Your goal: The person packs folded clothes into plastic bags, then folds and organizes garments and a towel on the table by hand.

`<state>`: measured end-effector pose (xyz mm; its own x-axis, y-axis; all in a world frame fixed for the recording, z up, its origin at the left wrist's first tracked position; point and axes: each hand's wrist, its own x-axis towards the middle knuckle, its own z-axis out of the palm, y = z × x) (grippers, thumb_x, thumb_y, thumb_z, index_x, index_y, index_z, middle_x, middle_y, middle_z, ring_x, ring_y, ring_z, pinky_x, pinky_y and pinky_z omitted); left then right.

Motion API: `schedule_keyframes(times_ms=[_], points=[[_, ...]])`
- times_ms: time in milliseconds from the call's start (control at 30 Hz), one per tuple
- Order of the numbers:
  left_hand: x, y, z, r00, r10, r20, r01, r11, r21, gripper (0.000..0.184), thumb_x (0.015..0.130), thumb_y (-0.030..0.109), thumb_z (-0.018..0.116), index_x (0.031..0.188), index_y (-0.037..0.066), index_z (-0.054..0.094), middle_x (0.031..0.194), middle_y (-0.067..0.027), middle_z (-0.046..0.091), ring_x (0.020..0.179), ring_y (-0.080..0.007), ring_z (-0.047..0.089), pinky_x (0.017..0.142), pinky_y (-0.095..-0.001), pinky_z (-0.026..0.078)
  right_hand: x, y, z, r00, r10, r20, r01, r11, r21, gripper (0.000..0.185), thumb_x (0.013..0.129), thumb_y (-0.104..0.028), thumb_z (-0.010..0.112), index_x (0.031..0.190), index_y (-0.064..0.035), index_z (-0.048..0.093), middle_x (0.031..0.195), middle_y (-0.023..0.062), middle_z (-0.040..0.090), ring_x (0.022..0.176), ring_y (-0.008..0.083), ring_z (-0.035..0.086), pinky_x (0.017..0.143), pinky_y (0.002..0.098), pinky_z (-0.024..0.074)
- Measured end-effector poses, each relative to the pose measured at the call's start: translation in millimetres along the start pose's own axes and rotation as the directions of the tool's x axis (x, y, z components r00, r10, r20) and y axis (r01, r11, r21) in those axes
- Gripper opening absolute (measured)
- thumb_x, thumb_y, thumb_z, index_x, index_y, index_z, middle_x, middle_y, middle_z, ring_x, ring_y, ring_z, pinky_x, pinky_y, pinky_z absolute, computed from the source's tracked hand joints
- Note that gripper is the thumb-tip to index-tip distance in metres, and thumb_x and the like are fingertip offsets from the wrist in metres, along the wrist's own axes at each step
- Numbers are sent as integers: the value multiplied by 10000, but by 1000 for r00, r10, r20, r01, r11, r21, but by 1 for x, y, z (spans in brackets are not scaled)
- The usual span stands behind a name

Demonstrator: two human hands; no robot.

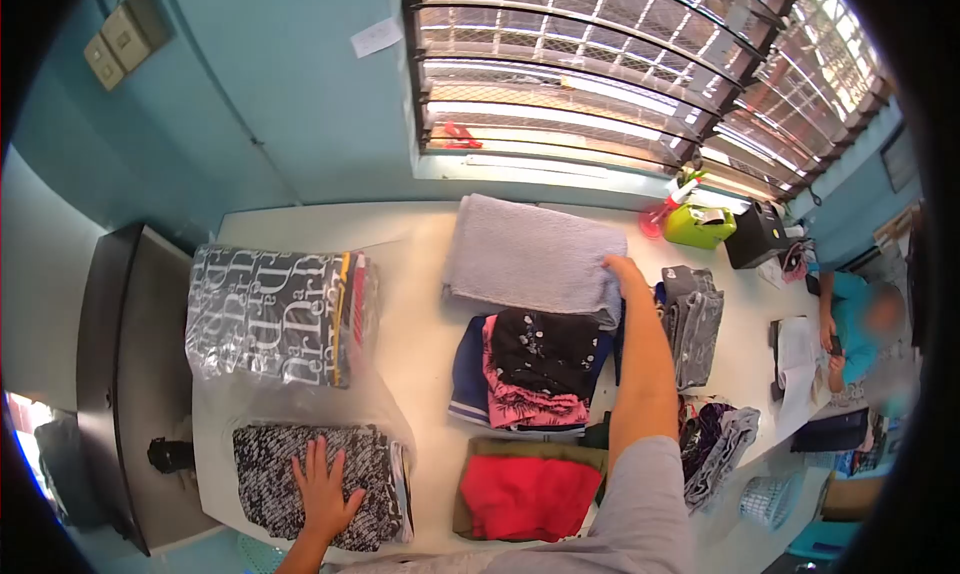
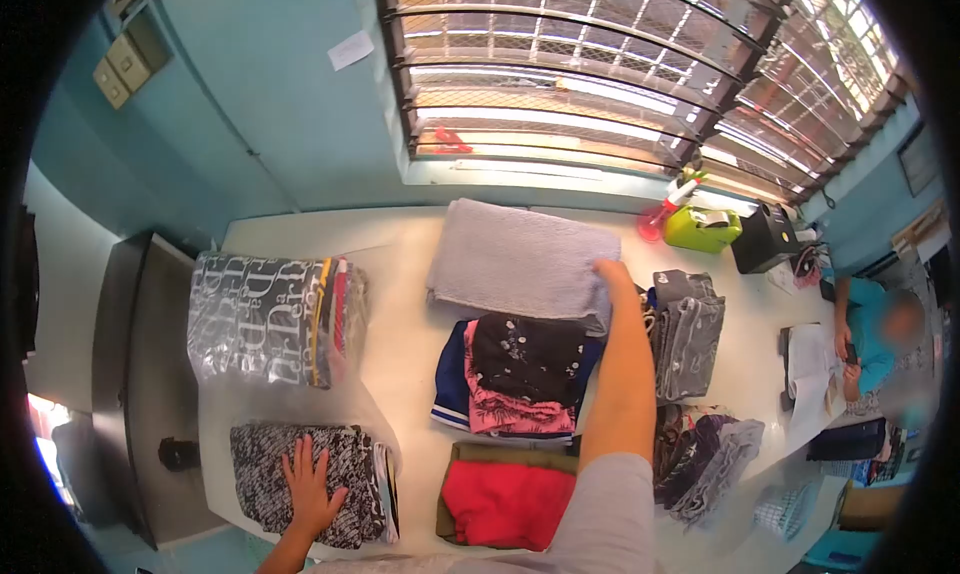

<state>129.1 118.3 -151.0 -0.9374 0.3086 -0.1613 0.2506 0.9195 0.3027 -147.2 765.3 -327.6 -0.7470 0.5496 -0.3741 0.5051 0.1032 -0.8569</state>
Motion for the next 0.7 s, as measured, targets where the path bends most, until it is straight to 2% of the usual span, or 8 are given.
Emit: schedule_keyframes(times_ms=[67,133,267,400,433,467,533,700], points=[[-1,1,-1,1000,-10,6,10,1000,-13,654,829,474,490,1349,109,337,1446,-226,193,1336,-411,157,1033,-608,24,-24,-22,2,998,50,37,-55,986,157,333,625,-248,691,851,-17,612,856,118,602,808,234,549,741,361,424],[-1,0,1,1000,5,-8,-5,1000,-4,659,842,489,465,1361,108,324,1453,-219,183,1341,-405,148,1035,-606,23,-71,-69,-5,972,176,159,-220,918,330,438,639,-271,725,978,-24,597,927,116,614,857,247,563,790,363,434],[2,-2,5,999,20,-34,-19,999,30,653,865,514,416,1374,117,318,1466,-200,171,1348,-389,148,1037,-604,40,-84,-95,-21,946,138,293,-287,777,560,601,674,-351,752,1154,-65,530,1073,110,600,964,264,570,882,380,428],[2,0,2,1000,5,-27,-4,999,40,653,832,476,480,1358,111,354,1464,-184,188,1342,-383,171,1039,-600,64,-120,-103,-13,939,54,339,-148,955,258,532,712,-289,729,1158,-88,521,1071,115,597,950,248,578,864,381,443],[1,1,2,1000,0,-29,1,1000,32,658,822,462,498,1361,115,350,1464,-181,190,1344,-377,170,1040,-598,64,-117,-98,-10,938,5,346,-120,942,313,499,713,-238,722,1143,-84,522,1058,124,597,908,257,590,826,394,466],[1,1,2,999,6,-45,-5,1000,24,665,812,448,516,1365,120,346,1465,-178,191,1345,-371,168,1041,-596,65,-122,-107,-4,966,-112,235,20,931,364,479,703,-196,715,1117,-52,523,1040,143,595,894,271,595,795,404,485],[0,0,3,998,17,-64,-13,998,54,668,816,454,519,1371,127,339,1467,-170,188,1351,-358,156,1044,-589,67,-143,-140,1,954,-255,156,181,909,377,565,673,-190,722,1154,5,498,1034,154,589,898,263,592,789,381,482],[-6,-2,1,992,44,-118,-43,999,8,654,841,464,502,1374,123,332,1468,-147,198,1356,-332,159,1054,-565,75,-229,-269,-6,867,-470,165,465,883,68,683,678,-256,698,1253,12,446,1084,155,572,916,235,575,804,334,443]])
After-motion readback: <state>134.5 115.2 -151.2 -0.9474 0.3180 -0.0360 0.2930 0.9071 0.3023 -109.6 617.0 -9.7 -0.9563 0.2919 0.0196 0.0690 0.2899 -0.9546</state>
